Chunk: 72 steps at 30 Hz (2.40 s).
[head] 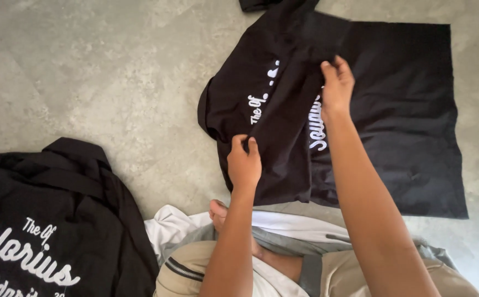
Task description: Folding a black shirt into a neat rectangle on the floor.
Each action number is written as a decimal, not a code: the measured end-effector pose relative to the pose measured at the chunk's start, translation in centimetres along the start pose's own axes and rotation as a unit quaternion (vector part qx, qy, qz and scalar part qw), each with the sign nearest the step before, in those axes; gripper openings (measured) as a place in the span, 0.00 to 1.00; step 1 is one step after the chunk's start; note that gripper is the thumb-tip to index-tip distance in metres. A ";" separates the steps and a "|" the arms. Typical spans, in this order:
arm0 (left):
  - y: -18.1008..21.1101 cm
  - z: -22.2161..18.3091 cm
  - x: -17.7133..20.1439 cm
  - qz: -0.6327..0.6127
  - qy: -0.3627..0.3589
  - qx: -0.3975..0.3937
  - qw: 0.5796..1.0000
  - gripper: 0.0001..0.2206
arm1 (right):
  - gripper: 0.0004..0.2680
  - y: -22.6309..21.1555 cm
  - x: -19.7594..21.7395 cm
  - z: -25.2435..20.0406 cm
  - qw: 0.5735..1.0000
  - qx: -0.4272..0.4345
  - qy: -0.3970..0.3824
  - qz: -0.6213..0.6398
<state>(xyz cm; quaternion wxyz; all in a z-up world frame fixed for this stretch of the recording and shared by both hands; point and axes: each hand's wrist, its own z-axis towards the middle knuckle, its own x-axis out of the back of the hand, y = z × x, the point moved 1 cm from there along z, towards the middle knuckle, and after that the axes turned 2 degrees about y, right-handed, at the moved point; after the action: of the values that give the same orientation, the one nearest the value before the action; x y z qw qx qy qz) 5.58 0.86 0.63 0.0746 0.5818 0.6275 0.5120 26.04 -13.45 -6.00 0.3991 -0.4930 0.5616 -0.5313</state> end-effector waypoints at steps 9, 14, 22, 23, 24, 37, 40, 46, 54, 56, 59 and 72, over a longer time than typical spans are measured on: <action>-4.7 3.9 -1.0 0.196 -0.033 -0.007 0.980 0.20 | 0.16 3.0 3.9 -9.1 0.936 0.088 -0.133 -0.313; -3.1 0.2 2.9 0.242 -0.109 0.034 0.964 0.25 | 0.19 1.4 8.1 -17.1 0.866 0.022 -0.211 -0.453; -4.1 -1.3 2.1 0.290 -0.177 0.037 0.940 0.26 | 0.17 5.8 12.5 -20.1 0.855 -0.020 -0.265 -0.446; -4.9 -0.8 1.6 0.309 -0.153 0.033 0.938 0.24 | 0.15 6.3 12.6 -20.1 0.863 -0.025 -0.260 -0.432; -5.6 -0.3 1.1 0.327 -0.130 0.030 0.935 0.23 | 0.12 6.8 12.6 -20.3 0.872 -0.032 -0.255 -0.417; -5.1 -4.3 -2.8 0.369 0.035 -0.393 0.842 0.10 | 0.11 4.0 18.3 -16.3 0.713 -0.014 -0.403 -0.573; -5.7 -6.7 -5.9 0.405 -0.045 -0.507 0.760 0.14 | 0.12 1.7 21.8 -13.9 0.697 0.007 -0.336 -0.634; -9.6 -5.1 -10.9 0.514 -0.069 -0.590 0.619 0.18 | 0.13 7.5 33.5 -9.5 0.823 -0.005 -0.184 -0.537; -10.1 -5.2 -11.0 0.520 -0.018 -0.568 0.638 0.08 | 0.21 17.1 45.4 -6.4 0.916 -0.169 0.151 -0.332; -9.8 -4.7 -10.9 0.531 -0.033 -0.559 0.636 0.08 | 0.23 17.9 46.5 -5.9 0.901 -0.206 0.167 -0.343; -9.8 -4.8 -11.1 0.542 -0.050 -0.547 0.636 0.08 | 0.22 17.9 47.3 -6.4 0.872 -0.252 0.171 -0.384; -11.2 -3.0 -12.8 0.532 -0.046 -0.563 0.631 0.10 | 0.08 16.7 48.0 -6.9 0.860 -0.136 0.255 -0.421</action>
<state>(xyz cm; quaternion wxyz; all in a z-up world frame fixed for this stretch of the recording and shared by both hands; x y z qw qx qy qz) 0.18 -8.91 -12.57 0.1307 0.6823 -0.2049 0.6895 7.82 -59.79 -18.13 -0.0905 -0.5788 0.4496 -0.6743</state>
